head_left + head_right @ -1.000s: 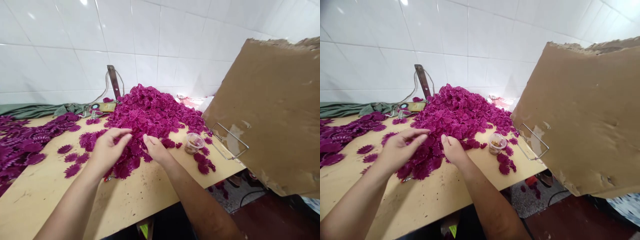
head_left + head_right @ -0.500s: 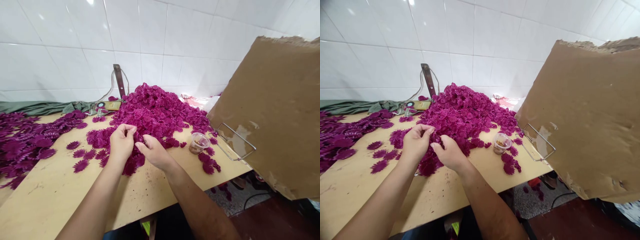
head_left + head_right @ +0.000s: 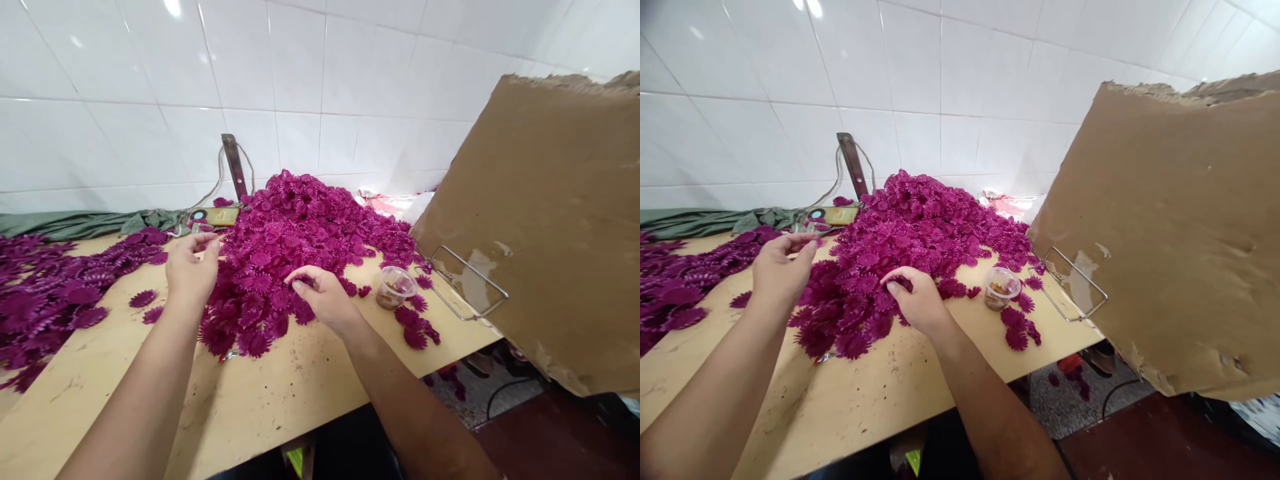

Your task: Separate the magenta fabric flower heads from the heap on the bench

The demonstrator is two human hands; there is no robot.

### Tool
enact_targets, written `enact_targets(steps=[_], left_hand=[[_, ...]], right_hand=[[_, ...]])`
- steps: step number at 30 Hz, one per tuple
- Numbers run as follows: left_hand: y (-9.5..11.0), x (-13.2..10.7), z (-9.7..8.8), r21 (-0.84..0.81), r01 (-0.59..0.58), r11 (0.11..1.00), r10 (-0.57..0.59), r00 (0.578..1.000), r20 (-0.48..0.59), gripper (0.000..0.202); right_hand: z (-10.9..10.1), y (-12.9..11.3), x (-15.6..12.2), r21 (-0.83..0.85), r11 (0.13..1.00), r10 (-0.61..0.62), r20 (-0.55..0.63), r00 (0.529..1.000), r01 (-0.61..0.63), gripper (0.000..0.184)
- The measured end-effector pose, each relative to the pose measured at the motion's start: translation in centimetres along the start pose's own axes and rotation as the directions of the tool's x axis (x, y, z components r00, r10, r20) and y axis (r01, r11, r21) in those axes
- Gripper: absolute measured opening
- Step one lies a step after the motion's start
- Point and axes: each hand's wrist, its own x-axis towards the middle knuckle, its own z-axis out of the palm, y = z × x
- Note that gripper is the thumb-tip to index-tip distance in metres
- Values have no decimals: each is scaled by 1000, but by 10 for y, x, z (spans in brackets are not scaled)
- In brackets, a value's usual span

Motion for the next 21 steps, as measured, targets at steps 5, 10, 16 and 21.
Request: enact_targets(steps=[5, 10, 16, 21], left_hand=[[12, -27, 4, 89, -12, 996, 17, 998, -54, 25], [34, -63, 18, -40, -181, 983, 186, 958, 218, 23], [47, -78, 30, -131, -78, 988, 123, 917, 379, 26], [43, -78, 35, -166, 51, 985, 2, 953, 304, 14]], right_hand=[[8, 10, 3, -50, 997, 45, -116, 992, -51, 17], [12, 9, 6, -168, 985, 19, -172, 985, -48, 33], [13, 7, 5, 132, 983, 125, 30, 992, -128, 39], [10, 11, -4, 139, 988, 36, 180, 983, -62, 26]])
